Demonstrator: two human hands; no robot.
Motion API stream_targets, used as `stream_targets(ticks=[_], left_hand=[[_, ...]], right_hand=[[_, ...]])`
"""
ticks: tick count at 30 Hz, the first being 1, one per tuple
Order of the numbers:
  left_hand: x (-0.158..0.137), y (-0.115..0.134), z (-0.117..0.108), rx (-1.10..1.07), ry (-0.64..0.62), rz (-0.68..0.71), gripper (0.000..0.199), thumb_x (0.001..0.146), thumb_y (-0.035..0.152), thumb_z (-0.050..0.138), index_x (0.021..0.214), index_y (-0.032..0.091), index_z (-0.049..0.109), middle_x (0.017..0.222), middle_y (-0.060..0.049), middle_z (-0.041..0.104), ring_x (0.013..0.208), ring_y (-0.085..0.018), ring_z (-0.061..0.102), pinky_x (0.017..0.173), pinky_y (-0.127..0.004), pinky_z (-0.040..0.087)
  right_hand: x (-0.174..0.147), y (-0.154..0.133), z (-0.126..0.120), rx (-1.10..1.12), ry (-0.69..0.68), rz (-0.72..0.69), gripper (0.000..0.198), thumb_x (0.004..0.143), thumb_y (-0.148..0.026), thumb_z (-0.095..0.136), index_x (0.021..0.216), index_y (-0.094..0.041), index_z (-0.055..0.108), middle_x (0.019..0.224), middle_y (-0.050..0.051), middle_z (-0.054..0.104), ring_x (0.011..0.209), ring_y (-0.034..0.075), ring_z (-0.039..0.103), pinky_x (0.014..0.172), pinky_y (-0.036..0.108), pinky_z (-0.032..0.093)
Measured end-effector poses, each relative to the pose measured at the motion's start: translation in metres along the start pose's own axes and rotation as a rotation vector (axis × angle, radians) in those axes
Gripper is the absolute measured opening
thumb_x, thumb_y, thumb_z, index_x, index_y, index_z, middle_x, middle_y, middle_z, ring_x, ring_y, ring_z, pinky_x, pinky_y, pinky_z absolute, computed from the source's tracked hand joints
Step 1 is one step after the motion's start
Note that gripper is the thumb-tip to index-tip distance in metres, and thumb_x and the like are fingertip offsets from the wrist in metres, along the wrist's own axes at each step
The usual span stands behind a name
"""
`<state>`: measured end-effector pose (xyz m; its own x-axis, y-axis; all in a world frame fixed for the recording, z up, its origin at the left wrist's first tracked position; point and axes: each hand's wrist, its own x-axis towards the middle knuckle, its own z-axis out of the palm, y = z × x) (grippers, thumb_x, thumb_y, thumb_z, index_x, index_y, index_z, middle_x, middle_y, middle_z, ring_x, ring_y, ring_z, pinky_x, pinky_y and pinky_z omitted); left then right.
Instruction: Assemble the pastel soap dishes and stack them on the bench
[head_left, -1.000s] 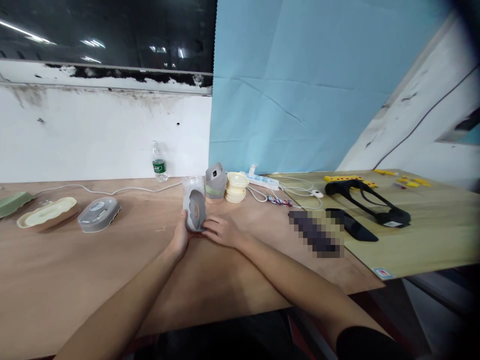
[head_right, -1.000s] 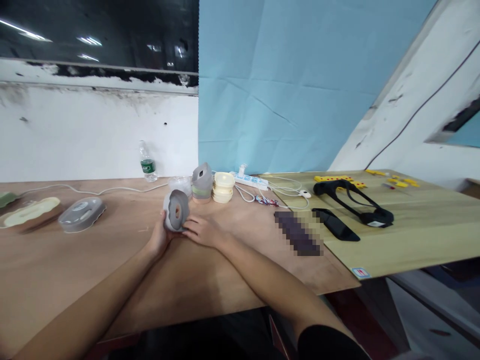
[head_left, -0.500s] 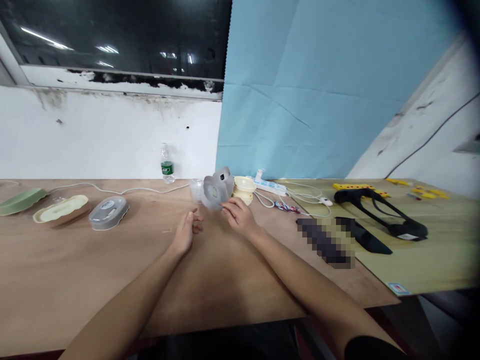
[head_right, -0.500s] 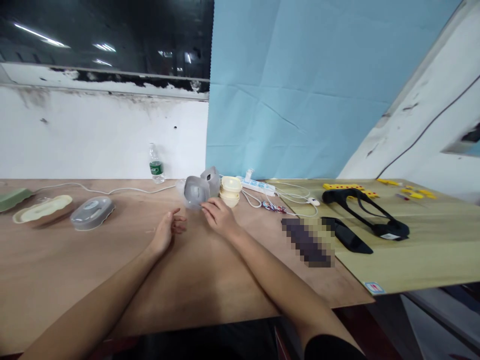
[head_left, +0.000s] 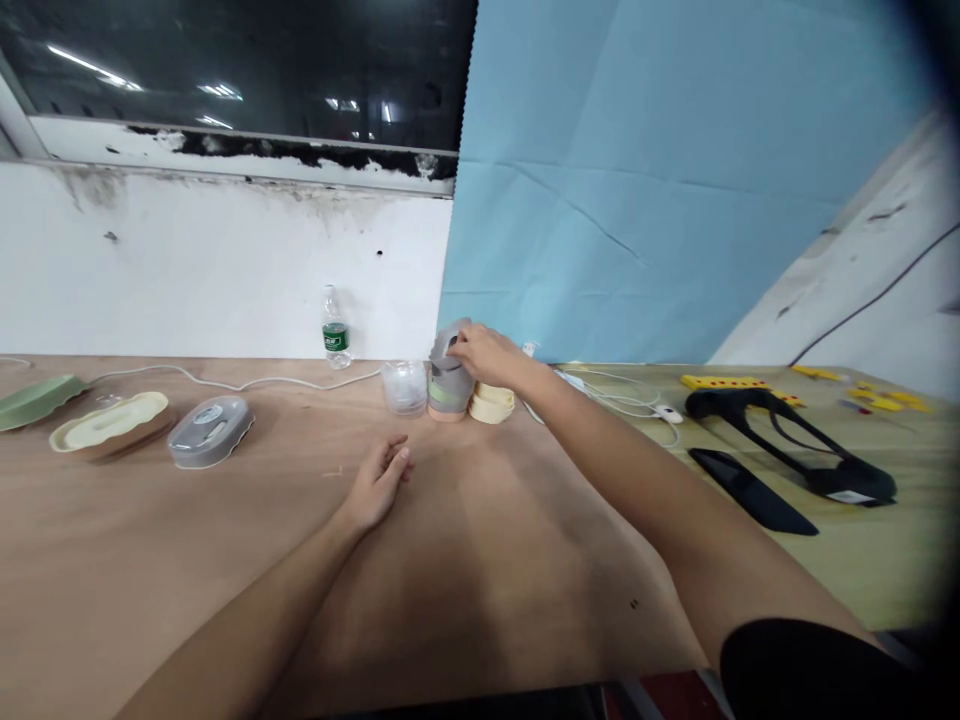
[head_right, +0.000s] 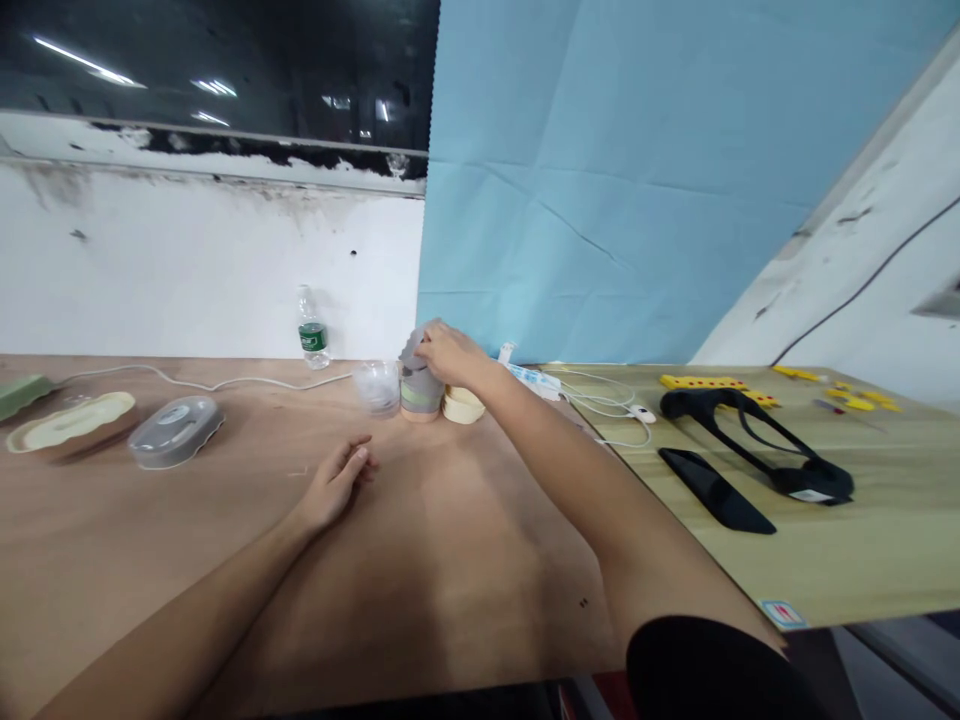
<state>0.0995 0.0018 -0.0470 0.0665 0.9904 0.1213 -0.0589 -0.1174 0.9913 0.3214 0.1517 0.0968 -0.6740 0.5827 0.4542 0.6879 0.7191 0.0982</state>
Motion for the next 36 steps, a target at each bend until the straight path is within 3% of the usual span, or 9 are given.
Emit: stream_targets(ticks=[6, 11, 13, 17, 20, 28, 32, 36], left_hand=[[0.0, -0.002, 0.0, -0.032, -0.026, -0.024, 0.045, 0.083, 0.044, 0.061, 0.118, 0.016, 0.059, 0.082, -0.006, 0.065, 0.071, -0.017, 0.06, 0.07, -0.029, 0.046], [-0.001, -0.004, 0.001, 0.067, -0.035, 0.0, 0.042, 0.082, 0.043, 0.062, 0.116, 0.018, 0.06, 0.078, -0.004, 0.065, 0.071, -0.017, 0.059, 0.068, -0.028, 0.045], [-0.002, -0.003, 0.002, 0.149, -0.044, 0.017, 0.039, 0.081, 0.042, 0.064, 0.112, 0.02, 0.063, 0.075, -0.003, 0.064, 0.069, -0.017, 0.058, 0.066, -0.027, 0.044], [-0.005, -0.003, 0.002, 0.181, -0.114, 0.0, 0.032, 0.078, 0.04, 0.067, 0.104, 0.02, 0.067, 0.082, -0.005, 0.066, 0.074, -0.019, 0.059, 0.069, -0.029, 0.045], [-0.009, -0.004, 0.0, 0.207, -0.169, -0.034, 0.027, 0.081, 0.04, 0.063, 0.1, 0.021, 0.068, 0.085, -0.005, 0.067, 0.077, -0.019, 0.06, 0.07, -0.029, 0.046], [-0.019, -0.001, 0.001, 0.283, -0.118, -0.055, 0.018, 0.082, 0.036, 0.063, 0.092, 0.022, 0.07, 0.086, -0.006, 0.068, 0.081, -0.022, 0.061, 0.075, -0.031, 0.045], [-0.012, 0.008, 0.003, 0.381, -0.176, -0.046, 0.02, 0.082, 0.038, 0.062, 0.09, 0.021, 0.07, 0.082, -0.004, 0.068, 0.076, -0.02, 0.059, 0.068, -0.028, 0.044], [-0.009, 0.011, 0.001, 0.477, -0.206, -0.012, 0.027, 0.084, 0.042, 0.057, 0.095, 0.019, 0.067, 0.084, -0.002, 0.067, 0.077, -0.018, 0.06, 0.07, -0.028, 0.045]], right_hand=[[-0.004, -0.007, 0.0, -0.118, -0.045, 0.002, 0.03, 0.088, -0.014, 0.047, 0.106, -0.02, 0.071, 0.105, 0.011, 0.061, 0.095, 0.024, 0.053, 0.081, 0.036, 0.038], [-0.031, -0.031, 0.006, 0.019, 0.168, 0.018, 0.033, 0.092, -0.017, 0.044, 0.118, -0.019, 0.063, 0.112, 0.011, 0.058, 0.098, 0.023, 0.054, 0.086, 0.036, 0.042], [-0.051, -0.049, 0.017, 0.145, 0.215, -0.017, 0.031, 0.092, -0.019, 0.043, 0.115, -0.019, 0.064, 0.106, 0.01, 0.06, 0.097, 0.022, 0.055, 0.085, 0.036, 0.044], [-0.09, -0.079, 0.05, 0.36, 0.158, -0.139, 0.026, 0.091, -0.019, 0.044, 0.104, -0.022, 0.067, 0.099, 0.008, 0.063, 0.091, 0.019, 0.059, 0.08, 0.033, 0.049], [-0.107, -0.089, 0.071, 0.478, 0.113, -0.073, 0.023, 0.091, -0.02, 0.048, 0.102, -0.024, 0.068, 0.096, 0.007, 0.065, 0.089, 0.019, 0.061, 0.079, 0.034, 0.052], [-0.127, -0.085, 0.087, 0.679, 0.077, 0.132, 0.02, 0.091, -0.021, 0.051, 0.101, -0.024, 0.068, 0.093, 0.006, 0.066, 0.085, 0.017, 0.062, 0.075, 0.031, 0.052], [-0.133, -0.071, 0.085, 0.658, 0.042, 0.162, 0.019, 0.092, -0.025, 0.052, 0.1, -0.023, 0.069, 0.095, 0.006, 0.066, 0.085, 0.017, 0.062, 0.077, 0.032, 0.051], [-0.133, -0.066, 0.085, 0.573, 0.125, 0.233, 0.018, 0.091, -0.026, 0.053, 0.096, -0.02, 0.07, 0.09, 0.006, 0.067, 0.082, 0.017, 0.061, 0.076, 0.03, 0.049]])
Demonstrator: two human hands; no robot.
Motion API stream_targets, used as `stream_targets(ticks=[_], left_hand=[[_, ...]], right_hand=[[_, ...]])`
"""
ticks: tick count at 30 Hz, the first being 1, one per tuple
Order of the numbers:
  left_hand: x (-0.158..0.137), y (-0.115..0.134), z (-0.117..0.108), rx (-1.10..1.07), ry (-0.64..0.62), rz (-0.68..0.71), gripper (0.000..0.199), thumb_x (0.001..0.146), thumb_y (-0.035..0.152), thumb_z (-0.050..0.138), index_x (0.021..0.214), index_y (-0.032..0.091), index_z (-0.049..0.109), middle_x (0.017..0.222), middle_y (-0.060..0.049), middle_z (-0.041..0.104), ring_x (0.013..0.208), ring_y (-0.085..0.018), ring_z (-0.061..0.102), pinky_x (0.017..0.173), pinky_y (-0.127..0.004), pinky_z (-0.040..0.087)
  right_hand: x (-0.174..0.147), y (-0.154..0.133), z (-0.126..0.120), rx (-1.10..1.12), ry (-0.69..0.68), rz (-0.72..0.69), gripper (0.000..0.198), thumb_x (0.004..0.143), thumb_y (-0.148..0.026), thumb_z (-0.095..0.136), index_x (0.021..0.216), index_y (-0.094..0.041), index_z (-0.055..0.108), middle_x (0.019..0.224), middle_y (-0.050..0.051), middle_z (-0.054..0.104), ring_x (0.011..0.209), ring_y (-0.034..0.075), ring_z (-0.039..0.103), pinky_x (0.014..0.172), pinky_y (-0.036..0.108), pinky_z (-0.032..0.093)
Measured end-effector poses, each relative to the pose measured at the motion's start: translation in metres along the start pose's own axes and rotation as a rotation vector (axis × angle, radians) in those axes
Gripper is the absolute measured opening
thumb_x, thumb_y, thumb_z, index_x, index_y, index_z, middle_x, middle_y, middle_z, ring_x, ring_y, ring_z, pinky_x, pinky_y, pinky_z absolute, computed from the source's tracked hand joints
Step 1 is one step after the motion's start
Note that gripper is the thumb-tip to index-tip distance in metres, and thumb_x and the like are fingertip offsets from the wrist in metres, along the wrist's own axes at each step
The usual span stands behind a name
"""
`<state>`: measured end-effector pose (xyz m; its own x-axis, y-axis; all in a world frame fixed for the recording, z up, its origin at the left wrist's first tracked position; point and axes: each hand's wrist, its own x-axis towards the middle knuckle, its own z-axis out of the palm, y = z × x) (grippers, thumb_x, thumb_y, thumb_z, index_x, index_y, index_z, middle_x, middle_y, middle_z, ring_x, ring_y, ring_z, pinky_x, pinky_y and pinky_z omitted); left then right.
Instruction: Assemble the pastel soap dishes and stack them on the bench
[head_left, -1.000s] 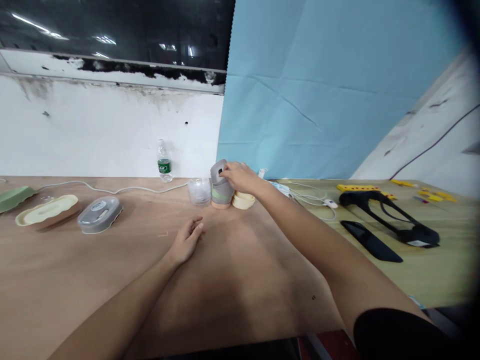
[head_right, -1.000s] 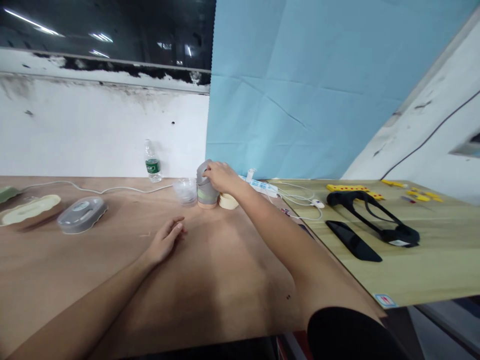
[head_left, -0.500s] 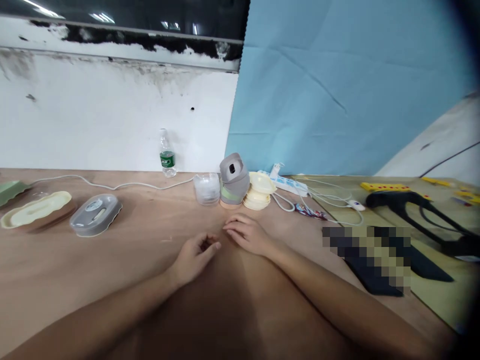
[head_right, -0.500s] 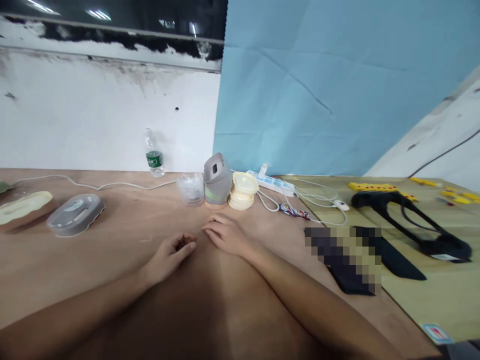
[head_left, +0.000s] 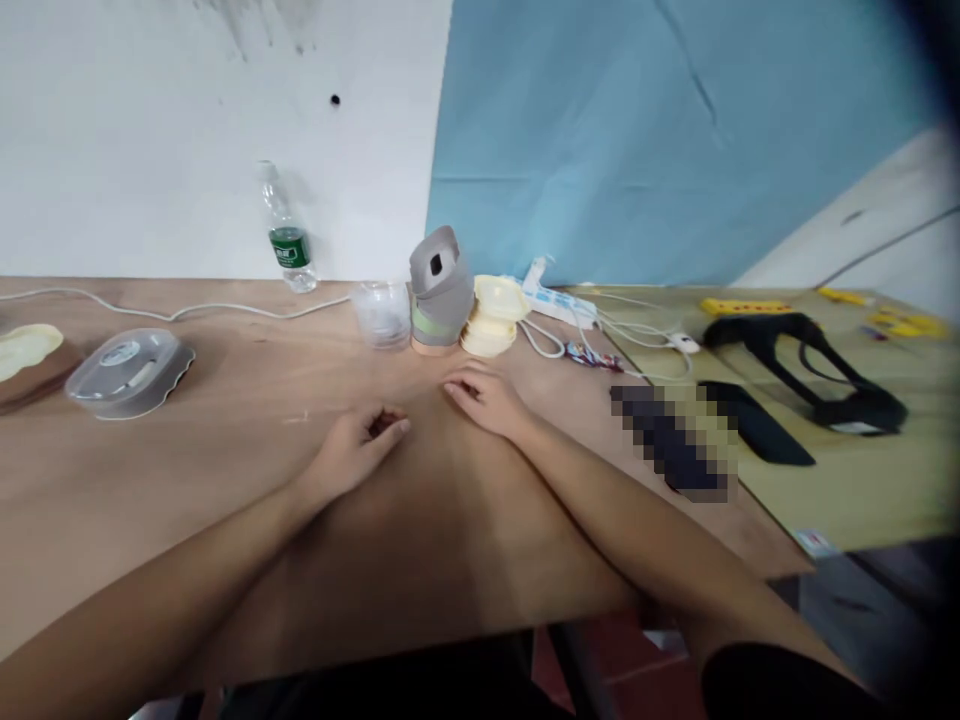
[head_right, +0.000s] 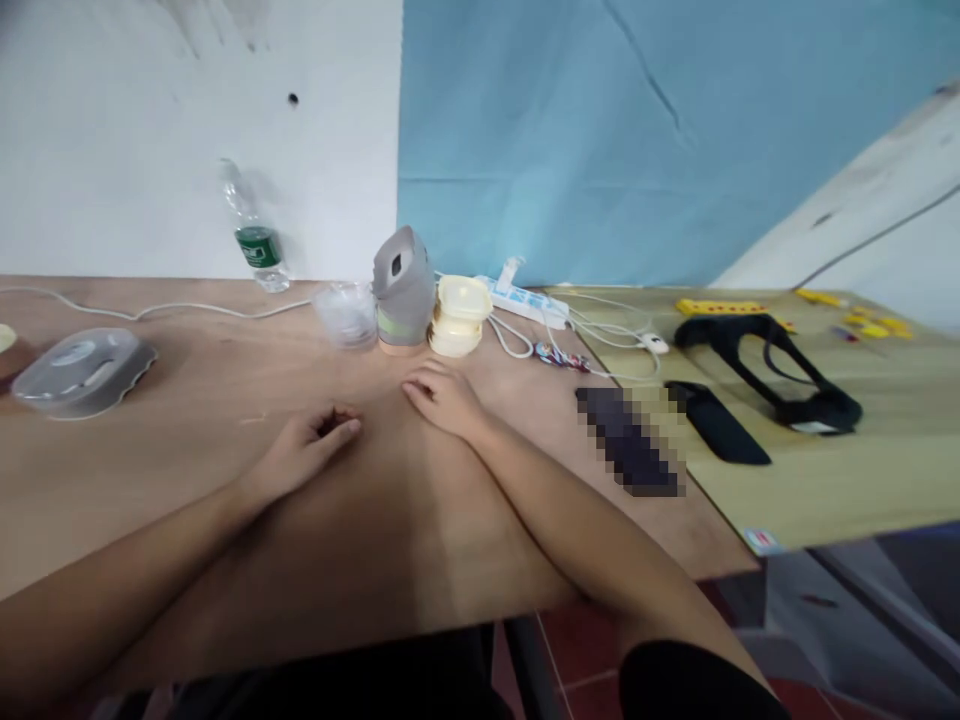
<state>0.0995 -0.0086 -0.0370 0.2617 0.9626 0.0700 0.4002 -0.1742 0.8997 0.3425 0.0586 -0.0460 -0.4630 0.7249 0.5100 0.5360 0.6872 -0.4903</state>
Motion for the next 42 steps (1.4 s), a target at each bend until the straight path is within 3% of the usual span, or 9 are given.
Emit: stream_targets(ticks=[10, 19, 42], left_hand=[[0.002, -0.013, -0.001, 0.103, -0.053, 0.108, 0.034, 0.087, 0.047, 0.052, 0.103, 0.02, 0.064, 0.093, -0.004, 0.07, 0.085, -0.019, 0.064, 0.076, -0.031, 0.049], [0.002, -0.011, -0.003, 0.176, -0.036, 0.208, 0.032, 0.087, 0.043, 0.052, 0.103, 0.018, 0.064, 0.092, -0.006, 0.07, 0.081, -0.018, 0.065, 0.074, -0.031, 0.05], [-0.003, -0.012, -0.03, 0.564, -0.028, 0.387, 0.033, 0.087, 0.04, 0.051, 0.106, 0.016, 0.064, 0.098, -0.008, 0.068, 0.085, -0.019, 0.063, 0.078, -0.031, 0.048]], right_hand=[[-0.002, 0.005, 0.001, -0.158, 0.001, 0.052, 0.02, 0.091, -0.024, 0.052, 0.095, -0.019, 0.07, 0.09, 0.005, 0.07, 0.08, 0.016, 0.062, 0.075, 0.029, 0.047], [0.0, 0.006, 0.006, -0.252, -0.05, -0.057, 0.021, 0.091, -0.024, 0.051, 0.099, -0.018, 0.069, 0.093, 0.007, 0.07, 0.085, 0.018, 0.063, 0.081, 0.031, 0.048], [-0.015, -0.007, 0.002, -0.353, -0.093, 0.053, 0.017, 0.088, -0.026, 0.056, 0.094, -0.019, 0.07, 0.095, 0.006, 0.068, 0.088, 0.017, 0.061, 0.081, 0.029, 0.046]])
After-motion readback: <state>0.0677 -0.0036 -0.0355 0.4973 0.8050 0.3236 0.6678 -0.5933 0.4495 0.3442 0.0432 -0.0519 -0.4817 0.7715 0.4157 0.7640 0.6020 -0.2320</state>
